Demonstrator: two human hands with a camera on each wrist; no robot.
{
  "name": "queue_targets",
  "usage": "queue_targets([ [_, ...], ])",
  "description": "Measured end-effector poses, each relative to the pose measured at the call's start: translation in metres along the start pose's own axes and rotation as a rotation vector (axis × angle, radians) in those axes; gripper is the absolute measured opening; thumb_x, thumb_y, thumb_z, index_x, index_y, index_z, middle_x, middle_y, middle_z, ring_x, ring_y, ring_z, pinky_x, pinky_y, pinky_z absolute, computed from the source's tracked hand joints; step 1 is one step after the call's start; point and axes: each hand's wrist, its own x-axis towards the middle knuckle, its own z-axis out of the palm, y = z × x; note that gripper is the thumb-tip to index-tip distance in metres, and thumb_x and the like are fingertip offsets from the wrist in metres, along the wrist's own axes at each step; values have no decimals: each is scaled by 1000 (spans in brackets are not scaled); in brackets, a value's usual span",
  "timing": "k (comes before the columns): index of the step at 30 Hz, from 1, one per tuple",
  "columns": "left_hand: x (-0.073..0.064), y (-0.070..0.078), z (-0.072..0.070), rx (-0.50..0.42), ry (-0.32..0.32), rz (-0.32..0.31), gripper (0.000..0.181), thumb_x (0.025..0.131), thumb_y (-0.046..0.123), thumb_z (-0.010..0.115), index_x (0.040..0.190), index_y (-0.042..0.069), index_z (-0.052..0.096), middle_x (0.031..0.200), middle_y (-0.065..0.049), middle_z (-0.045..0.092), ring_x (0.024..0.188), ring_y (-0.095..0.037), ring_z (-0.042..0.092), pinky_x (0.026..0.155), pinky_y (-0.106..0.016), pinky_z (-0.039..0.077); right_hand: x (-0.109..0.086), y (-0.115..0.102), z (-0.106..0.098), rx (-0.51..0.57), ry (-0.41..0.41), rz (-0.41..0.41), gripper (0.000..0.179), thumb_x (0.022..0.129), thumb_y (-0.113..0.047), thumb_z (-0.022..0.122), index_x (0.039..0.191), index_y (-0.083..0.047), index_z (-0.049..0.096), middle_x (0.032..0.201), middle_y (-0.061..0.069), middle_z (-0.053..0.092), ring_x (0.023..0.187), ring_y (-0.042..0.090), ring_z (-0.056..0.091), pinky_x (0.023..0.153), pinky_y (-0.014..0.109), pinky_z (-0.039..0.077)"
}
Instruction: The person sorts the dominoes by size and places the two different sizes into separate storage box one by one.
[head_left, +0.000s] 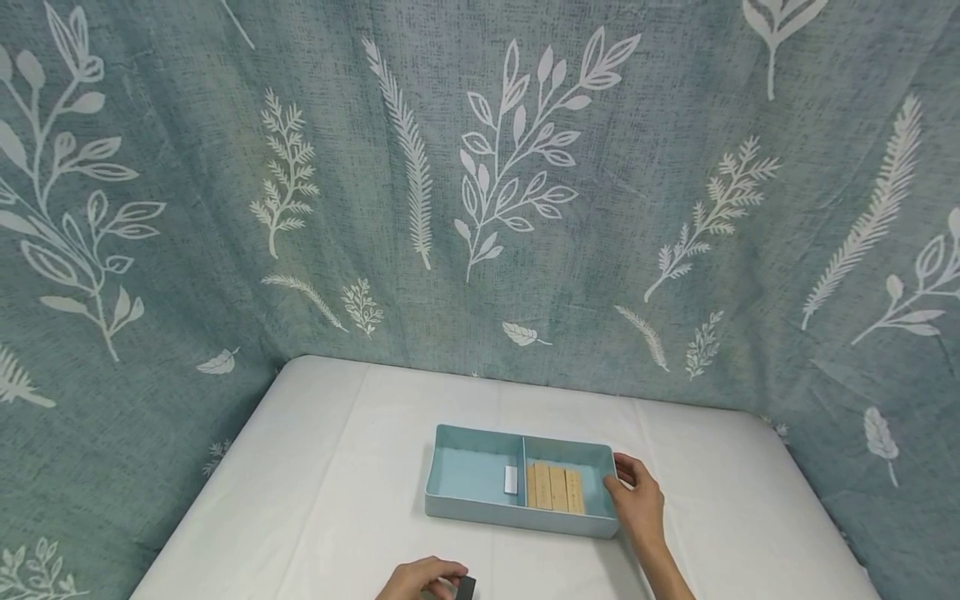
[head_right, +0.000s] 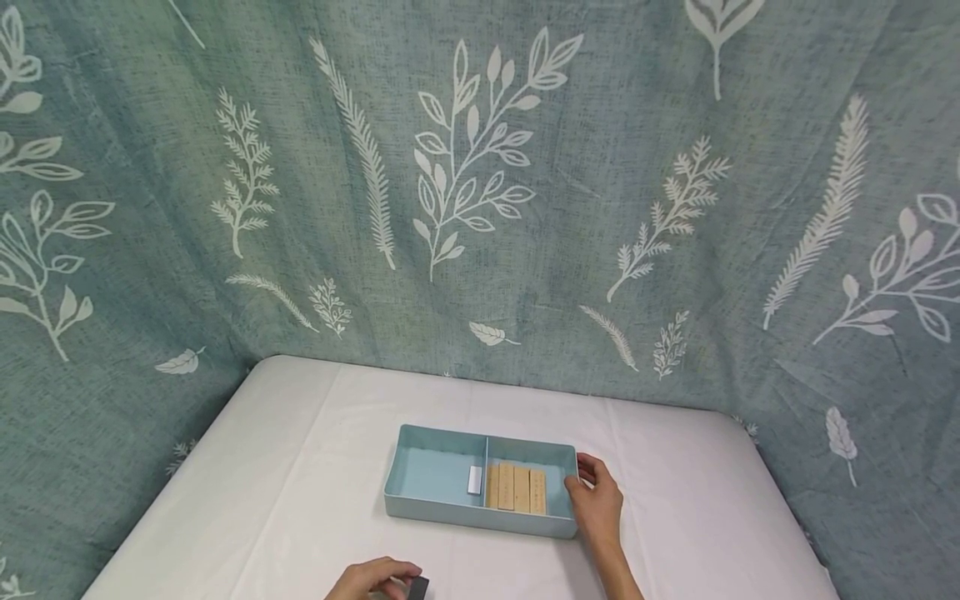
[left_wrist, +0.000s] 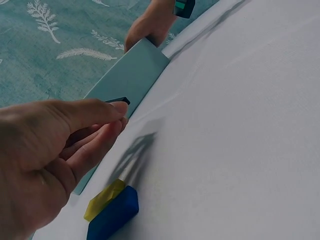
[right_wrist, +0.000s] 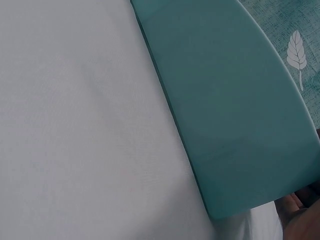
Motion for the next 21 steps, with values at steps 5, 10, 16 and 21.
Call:
queue_targets([
  [5, 0, 0, -1, 39, 52, 44, 40, 84, 5, 76, 115, -13, 60, 97, -16, 66, 83, -3, 67, 74, -23, 58, 0, 1, 0, -12, -2, -1, 49, 89, 0, 55, 137, 9, 46, 134, 31, 51, 124, 45, 50, 104, 52, 45],
  [10, 0, 0, -3, 31, 131, 61, 44, 81, 3, 79, 117, -13, 60, 97, -16, 66, 80, -7, 69, 71, -25, 58, 0, 2, 0, -8, 2, -8, 49, 89, 0, 56, 137, 8, 47, 134, 31, 52, 124, 44, 51, 103, 52, 46],
  [16, 8, 5, -3, 10, 233, 79, 47, 77, -4, 80, 118, -14, 59, 100, -21, 65, 78, -13, 70, 66, -29, 61, 0, 1, 0, -9, 5, -1, 49, 89, 0, 56, 137, 8, 47, 134, 31, 52, 124, 44, 51, 104, 52, 45],
  [21, 19, 15, -7, -7, 307, 46, 47, 77, -8, 78, 119, -13, 60, 105, -23, 65, 79, -19, 70, 65, -25, 60, 0, 0, 0, -10, 3, -1, 49, 89, 0, 56, 137, 8, 47, 134, 31, 52, 124, 44, 51, 104, 52, 45],
])
